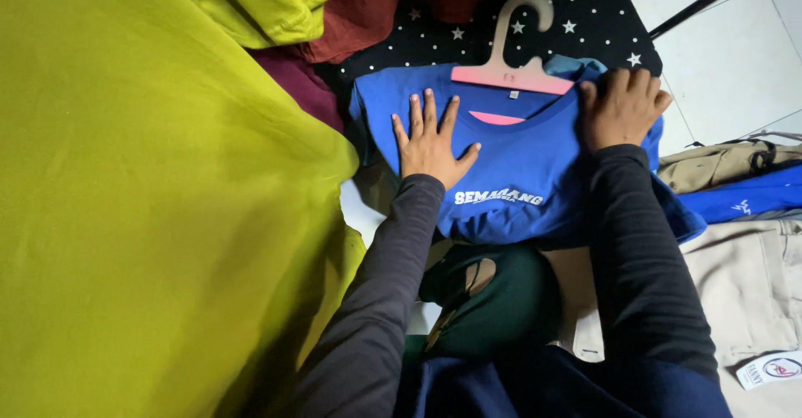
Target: The person folds a lime green t-shirt and a blue t-shirt on their lap. They smooth the fabric with their hands, fold the sleeves, and then hang the shirts on hangers.
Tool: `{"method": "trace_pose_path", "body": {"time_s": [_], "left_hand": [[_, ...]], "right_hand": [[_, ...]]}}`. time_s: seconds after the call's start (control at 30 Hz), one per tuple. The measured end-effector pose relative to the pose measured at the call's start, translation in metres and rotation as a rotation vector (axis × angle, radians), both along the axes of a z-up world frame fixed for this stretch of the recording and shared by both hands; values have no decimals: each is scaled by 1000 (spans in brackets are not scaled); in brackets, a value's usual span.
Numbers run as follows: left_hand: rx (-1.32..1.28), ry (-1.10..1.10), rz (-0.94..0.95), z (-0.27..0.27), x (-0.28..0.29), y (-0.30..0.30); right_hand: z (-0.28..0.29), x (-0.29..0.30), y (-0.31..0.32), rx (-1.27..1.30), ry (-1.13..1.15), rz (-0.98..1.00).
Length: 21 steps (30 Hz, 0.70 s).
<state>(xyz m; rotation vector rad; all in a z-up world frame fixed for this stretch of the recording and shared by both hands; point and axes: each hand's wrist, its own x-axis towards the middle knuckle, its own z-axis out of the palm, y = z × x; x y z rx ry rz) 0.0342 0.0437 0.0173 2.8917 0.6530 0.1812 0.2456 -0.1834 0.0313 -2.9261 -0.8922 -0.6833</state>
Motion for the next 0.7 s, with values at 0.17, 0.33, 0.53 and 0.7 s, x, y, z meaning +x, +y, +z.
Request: {"method": "trace_pose_path", "body": {"time_s": [0.17,0.33,0.53,0.7], "left_hand": [[-21,-36,14,-7,1,0],[-40,-62,14,-9,1,0],[-34,-61,26,-12,1,0],[-1,-45,42,-9,1,-1]], "right_hand": [[-11,3,14,31,-225,198],[-17,-2,39,37,-306,326],[-12,0,51,-15,-238,368],[-24,11,62,14,-282,387]]}}
